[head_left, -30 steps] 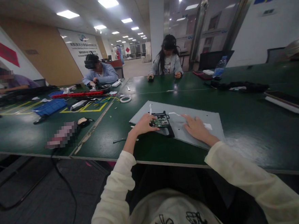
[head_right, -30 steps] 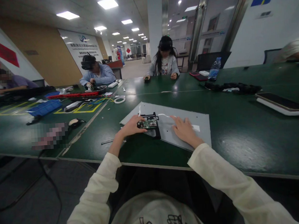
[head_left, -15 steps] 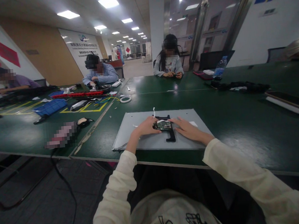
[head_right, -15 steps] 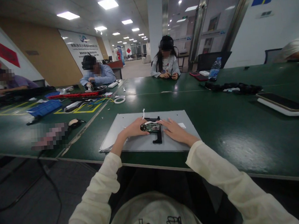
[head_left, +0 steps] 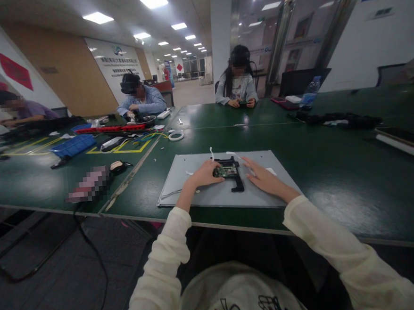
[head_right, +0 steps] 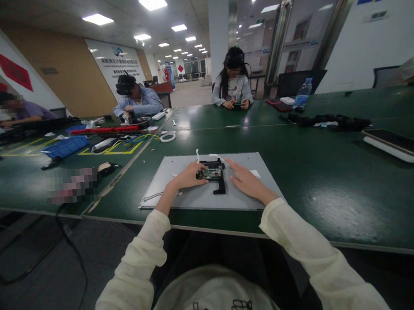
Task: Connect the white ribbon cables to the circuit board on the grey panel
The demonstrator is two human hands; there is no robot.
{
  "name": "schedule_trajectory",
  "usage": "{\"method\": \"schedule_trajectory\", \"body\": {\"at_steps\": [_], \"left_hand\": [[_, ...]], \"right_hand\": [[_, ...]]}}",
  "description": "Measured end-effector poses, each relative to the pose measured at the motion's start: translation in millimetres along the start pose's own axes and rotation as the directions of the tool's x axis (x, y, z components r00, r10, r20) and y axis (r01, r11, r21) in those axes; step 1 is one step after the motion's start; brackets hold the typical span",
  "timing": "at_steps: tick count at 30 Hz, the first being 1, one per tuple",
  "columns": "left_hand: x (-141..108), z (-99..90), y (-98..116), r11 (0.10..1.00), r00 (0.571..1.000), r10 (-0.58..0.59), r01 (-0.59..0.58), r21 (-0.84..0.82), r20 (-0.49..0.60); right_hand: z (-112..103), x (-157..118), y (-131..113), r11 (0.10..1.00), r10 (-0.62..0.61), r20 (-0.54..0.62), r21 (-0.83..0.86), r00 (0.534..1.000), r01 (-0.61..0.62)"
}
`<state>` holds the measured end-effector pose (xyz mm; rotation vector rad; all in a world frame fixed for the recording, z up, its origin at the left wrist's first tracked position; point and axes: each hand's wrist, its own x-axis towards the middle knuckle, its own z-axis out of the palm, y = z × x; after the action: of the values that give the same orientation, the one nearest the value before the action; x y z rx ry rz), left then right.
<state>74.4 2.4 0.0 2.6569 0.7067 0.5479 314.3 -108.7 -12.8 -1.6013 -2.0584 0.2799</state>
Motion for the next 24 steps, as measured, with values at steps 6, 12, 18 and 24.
{"method": "schedule_trajectory", "body": {"at_steps": [6,12,18,24], "left_hand": [[1.2,2.0,-0.1,1.000,1.000,0.006,-0.006,-0.018,-0.008],[0.5,-0.3,0.2,0.999,1.000,0.009,-0.009,-0.035,-0.001],[-1.1,-3.8,2.3,0.998,1.000,-0.011,0.012,-0.068,0.016],[-2.7,-5.8,1.3,0.996,0.999,-0.015,0.019,-0.088,0.042]], "right_hand": [[-4.7,-1.7,-0.9,0.989,0.107,-0.036,0.104,0.994,-0.102],[-0.2,-0.7,8.1,0.975,0.128,-0.097,0.197,0.987,-0.107],[-0.9,-0.5,8.5,0.965,0.151,-0.168,0.238,0.974,-0.108],[-5.0,1.7,2.0,0.912,0.248,-0.250,0.385,0.936,-0.139]]}}
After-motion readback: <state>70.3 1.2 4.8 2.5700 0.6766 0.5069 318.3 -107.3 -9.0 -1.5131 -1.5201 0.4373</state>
